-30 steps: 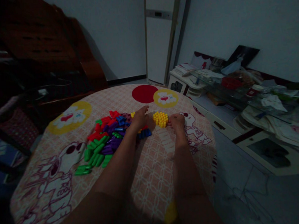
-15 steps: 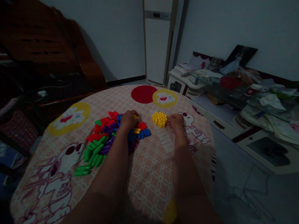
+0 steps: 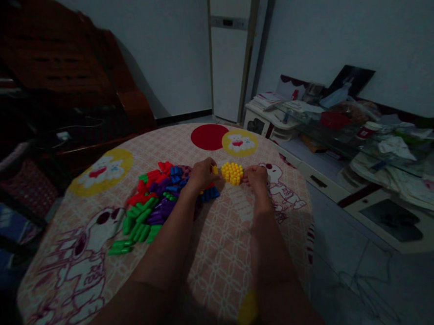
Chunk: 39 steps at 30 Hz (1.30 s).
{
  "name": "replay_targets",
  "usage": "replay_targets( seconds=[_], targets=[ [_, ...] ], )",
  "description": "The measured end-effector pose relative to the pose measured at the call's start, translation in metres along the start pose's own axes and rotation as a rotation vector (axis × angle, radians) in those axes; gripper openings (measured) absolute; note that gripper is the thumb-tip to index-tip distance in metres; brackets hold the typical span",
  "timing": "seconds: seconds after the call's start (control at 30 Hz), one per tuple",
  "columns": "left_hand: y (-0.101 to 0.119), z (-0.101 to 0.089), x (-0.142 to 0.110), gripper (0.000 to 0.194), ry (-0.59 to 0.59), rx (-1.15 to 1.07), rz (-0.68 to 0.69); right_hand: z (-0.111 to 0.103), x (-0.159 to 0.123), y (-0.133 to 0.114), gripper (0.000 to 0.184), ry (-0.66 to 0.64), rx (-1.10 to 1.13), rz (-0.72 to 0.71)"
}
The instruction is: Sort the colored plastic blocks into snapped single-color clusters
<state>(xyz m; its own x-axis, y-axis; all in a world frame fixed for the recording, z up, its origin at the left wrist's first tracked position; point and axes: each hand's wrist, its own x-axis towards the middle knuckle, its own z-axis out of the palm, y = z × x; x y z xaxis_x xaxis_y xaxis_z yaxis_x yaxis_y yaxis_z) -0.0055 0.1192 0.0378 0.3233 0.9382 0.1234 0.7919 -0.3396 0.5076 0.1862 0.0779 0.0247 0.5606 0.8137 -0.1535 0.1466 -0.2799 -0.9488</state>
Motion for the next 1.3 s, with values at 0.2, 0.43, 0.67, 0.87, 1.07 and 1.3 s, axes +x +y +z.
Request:
replay_targets(
  seconds=[0.2,0.43,0.67,0.87,1.07,1.3],
  targets=[
    [0.018,0.014,-0.007,0.041,-0.118,0.09,-0.014,-0.001,0.003,0.002,0.018,-0.003,0.016,-0.001],
    [0.016,0.014,-0.005,0.033,-0.146,0.112,-0.038,-0.001,0.005,0.006,0.018,-0.009,-0.021,-0.006],
    [0.016,0.017,-0.007,0.037,-0.118,0.085,-0.054,0.0,0.005,0.006,0.017,-0.006,0.005,-0.015],
    [0.012,-0.009,-0.006,0.036,-0.075,0.057,0.004,-0.001,0.007,0.009,0.018,-0.008,0.007,-0.024],
    [-0.035,-0.06,-0.02,0.019,-0.254,0.02,-0.073,-0.001,0.007,0.01,0.018,-0.013,-0.008,-0.024],
    [-0.052,-0.067,-0.032,0.024,-0.343,0.15,-0.088,0.0,0.003,0.005,0.02,-0.008,0.0,-0.009]
  ],
)
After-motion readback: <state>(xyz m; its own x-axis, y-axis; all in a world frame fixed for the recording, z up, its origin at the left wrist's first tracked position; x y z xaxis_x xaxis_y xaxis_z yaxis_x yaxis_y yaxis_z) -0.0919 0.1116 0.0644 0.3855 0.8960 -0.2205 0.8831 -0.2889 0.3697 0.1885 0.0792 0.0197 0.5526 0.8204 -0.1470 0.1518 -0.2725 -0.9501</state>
